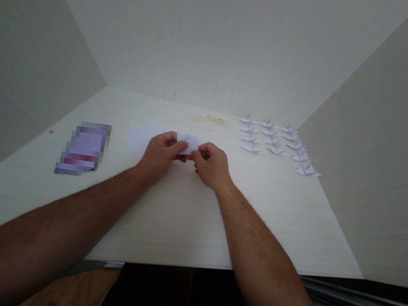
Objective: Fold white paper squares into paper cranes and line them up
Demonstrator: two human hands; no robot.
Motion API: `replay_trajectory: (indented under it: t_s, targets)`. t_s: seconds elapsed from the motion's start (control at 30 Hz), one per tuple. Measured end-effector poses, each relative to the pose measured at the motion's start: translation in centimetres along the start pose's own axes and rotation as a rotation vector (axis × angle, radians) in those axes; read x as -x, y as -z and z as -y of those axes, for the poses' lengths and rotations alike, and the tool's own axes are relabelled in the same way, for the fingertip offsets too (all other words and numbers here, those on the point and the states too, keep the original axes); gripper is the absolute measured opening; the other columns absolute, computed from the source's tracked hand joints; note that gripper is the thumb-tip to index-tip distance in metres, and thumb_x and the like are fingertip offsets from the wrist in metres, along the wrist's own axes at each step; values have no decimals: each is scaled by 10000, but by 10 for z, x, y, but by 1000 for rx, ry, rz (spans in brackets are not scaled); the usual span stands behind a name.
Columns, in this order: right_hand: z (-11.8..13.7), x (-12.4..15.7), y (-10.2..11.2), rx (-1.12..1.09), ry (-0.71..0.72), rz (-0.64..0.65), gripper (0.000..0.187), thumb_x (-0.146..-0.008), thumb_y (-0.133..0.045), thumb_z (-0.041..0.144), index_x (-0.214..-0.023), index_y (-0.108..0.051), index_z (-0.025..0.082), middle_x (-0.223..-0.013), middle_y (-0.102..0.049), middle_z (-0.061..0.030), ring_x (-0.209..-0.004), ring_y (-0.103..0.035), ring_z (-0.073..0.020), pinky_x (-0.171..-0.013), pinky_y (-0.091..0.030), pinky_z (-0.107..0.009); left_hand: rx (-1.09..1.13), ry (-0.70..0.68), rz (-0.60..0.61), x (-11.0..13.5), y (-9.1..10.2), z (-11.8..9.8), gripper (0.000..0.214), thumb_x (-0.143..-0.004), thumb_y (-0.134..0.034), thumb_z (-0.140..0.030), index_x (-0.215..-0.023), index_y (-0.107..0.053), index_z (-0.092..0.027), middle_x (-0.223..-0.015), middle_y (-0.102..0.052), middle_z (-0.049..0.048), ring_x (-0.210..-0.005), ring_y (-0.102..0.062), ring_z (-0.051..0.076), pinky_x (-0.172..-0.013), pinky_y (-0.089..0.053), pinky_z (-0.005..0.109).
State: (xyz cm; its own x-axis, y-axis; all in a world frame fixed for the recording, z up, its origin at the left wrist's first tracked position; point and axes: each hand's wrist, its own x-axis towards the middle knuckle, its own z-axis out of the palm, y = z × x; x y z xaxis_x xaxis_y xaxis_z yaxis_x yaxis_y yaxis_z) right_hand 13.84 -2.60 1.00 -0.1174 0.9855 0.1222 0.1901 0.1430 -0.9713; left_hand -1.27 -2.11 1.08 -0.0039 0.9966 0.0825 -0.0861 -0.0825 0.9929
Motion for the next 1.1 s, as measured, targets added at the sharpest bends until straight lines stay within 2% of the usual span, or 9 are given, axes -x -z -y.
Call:
replay_trajectory:
  t_s: [0.17, 0.4, 0.57, 0.83, 1.1]
  targets:
    - [2, -1, 0, -36, -17, -5, 160, -755, -657, 317, -725, -546, 204, -596, -642, 27, -445, -509, -82, -417, -409, -211, 38, 4, 3, 0, 0, 0, 179, -744, -714, -302, -754, -608, -158, -663, -680, 16, -588, -678, 132, -549, -545, 233]
    - [3, -3, 0, -195, -90, 16, 214, -661, -705, 322, -710, -532, 207, -530, -604, 52, -431, -503, -81, -436, -424, -221, 70, 32, 31, -2, 2, 3, 240, -736, -724, -360, -769, -595, -159, -678, -684, 20, -598, -679, 140, -571, -549, 251]
    - [-1, -5, 0, -273, -82, 18, 197, -631, -713, 274, -672, -532, 205, -482, -572, 63, -415, -503, -89, -424, -405, -221, 106, 9, 31, -1, 2, 4, 251, -726, -746, -353, -738, -588, -158, -664, -683, 14, -562, -668, 134, -547, -539, 246]
    - [4, -3, 4, -113, -15, -63, 191, -677, -699, 301, -622, -548, 198, -500, -534, 65, -432, -472, -76, -427, -349, -220, 23, 4, 79, 1, 2, 2, 246, -733, -751, -332, -685, -585, -158, -650, -686, 19, -563, -686, 144, -518, -509, 223]
    - [-2, -5, 5, -74, 9, -60, 210, -685, -695, 315, -620, -530, 203, -498, -501, 68, -449, -452, -83, -445, -316, -235, 0, -17, 102, 1, 2, 1, 233, -732, -754, -332, -702, -611, -149, -638, -680, 17, -539, -660, 121, -513, -500, 212]
